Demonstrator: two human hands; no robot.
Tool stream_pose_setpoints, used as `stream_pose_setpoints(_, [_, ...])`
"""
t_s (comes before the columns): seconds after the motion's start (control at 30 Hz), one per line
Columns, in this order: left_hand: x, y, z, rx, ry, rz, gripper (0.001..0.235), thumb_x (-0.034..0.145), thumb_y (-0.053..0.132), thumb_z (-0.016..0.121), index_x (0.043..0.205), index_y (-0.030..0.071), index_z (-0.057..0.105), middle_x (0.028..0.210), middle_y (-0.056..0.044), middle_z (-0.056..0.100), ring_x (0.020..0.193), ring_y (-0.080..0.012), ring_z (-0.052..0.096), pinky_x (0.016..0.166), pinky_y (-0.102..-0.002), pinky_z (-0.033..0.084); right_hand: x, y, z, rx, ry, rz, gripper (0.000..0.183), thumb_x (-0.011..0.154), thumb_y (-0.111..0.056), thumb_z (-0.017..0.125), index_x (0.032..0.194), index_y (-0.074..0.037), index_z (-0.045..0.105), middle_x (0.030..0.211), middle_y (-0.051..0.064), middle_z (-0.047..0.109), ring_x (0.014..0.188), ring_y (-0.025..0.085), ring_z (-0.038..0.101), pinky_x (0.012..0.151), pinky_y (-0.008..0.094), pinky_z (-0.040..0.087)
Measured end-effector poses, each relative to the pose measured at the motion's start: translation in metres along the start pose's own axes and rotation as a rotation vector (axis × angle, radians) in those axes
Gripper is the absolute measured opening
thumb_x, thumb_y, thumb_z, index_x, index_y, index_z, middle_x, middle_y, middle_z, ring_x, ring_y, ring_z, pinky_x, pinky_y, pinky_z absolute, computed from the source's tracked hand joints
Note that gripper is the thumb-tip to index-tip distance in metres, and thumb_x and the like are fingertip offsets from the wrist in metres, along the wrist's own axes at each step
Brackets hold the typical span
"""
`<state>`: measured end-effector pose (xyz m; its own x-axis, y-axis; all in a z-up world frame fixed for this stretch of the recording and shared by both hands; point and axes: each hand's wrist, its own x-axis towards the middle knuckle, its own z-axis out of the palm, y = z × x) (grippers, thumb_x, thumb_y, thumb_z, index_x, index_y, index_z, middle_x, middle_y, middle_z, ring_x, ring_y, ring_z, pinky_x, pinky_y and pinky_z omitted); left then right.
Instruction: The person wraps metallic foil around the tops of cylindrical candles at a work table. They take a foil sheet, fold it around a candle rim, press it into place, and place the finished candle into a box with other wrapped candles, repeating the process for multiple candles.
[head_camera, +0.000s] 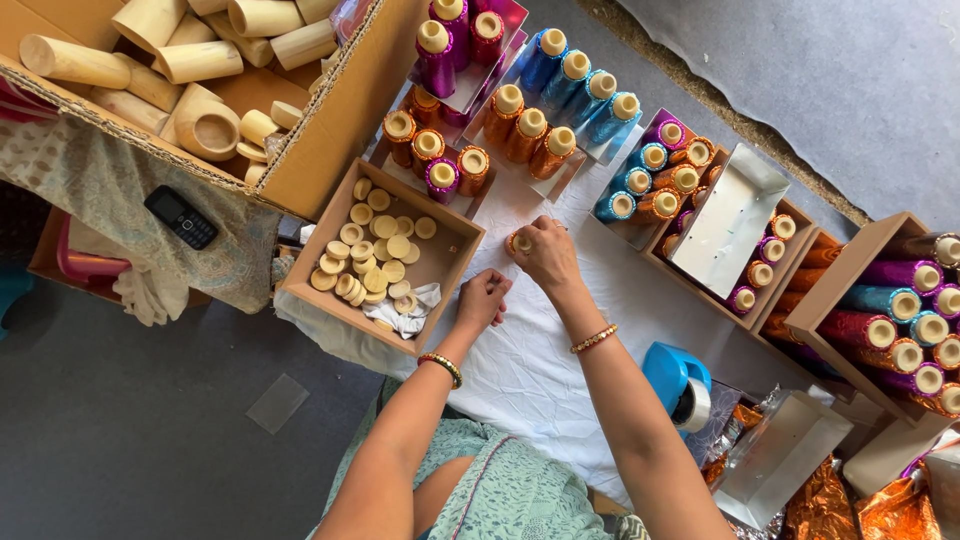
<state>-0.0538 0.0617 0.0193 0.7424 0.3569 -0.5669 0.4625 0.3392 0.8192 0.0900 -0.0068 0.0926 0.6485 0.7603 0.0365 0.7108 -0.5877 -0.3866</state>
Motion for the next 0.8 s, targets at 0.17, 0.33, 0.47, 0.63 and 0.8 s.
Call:
stream_pose_setpoints(0.17, [0.002,-0.003,0.001,-0.012,-0.001,0.010,0.019,0.097,0.021,0.067,0.095,0.003,0.065,0.059,-0.005,0.063,0.038,-0.0119,0.054,0.035,-0.029,0.043,0.000,0.005,0.002,0.011,0.004,-0.005,0.022,0.081,-0.024,0.081,0.094,-0.006,0.080,0.095,0.014,0.068,0.093,0.033,0.064,0.084,0.044,0.054])
stream_pose_setpoints(0.33, [0.001,-0.002,0.000,-0.004,0.001,0.017,0.018,0.097,0.021,0.067,0.095,0.003,0.065,0.059,-0.005,0.063,0.038,-0.0119,0.054,0.034,-0.029,0.042,-0.001,0.010,0.005,0.041,0.009,-0.010,0.021,0.083,-0.024,0.082,0.096,-0.008,0.081,0.096,0.014,0.068,0.094,0.033,0.065,0.084,0.043,0.054])
stream_pose_setpoints(0.47, [-0.002,0.000,0.000,-0.002,0.004,0.020,0.018,0.098,0.020,0.067,0.094,0.003,0.064,0.059,-0.005,0.063,0.038,-0.0119,0.054,0.034,-0.029,0.042,-0.003,0.010,0.006,0.009,0.016,-0.021,0.022,0.077,-0.018,0.081,0.097,-0.009,0.081,0.098,0.012,0.069,0.094,0.032,0.065,0.084,0.042,0.055])
stream_pose_setpoints(0.63, [-0.002,0.002,0.000,0.003,0.008,0.021,0.019,0.098,0.020,0.067,0.094,0.002,0.064,0.059,-0.005,0.063,0.038,-0.0121,0.054,0.034,-0.029,0.042,-0.005,0.005,-0.002,0.019,0.002,0.010,0.021,0.079,-0.019,0.081,0.098,-0.010,0.081,0.098,0.011,0.069,0.095,0.032,0.065,0.085,0.042,0.054])
stream_pose_setpoints(0.8, [-0.002,0.001,0.000,-0.014,0.004,0.017,0.018,0.097,0.020,0.067,0.095,0.002,0.064,0.059,-0.005,0.063,0.038,-0.0120,0.054,0.034,-0.029,0.042,-0.011,-0.020,-0.025,0.051,0.033,-0.001,0.059,0.061,-0.016,0.086,0.118,-0.009,0.071,0.112,0.013,0.064,0.104,0.036,0.060,0.084,0.044,0.052])
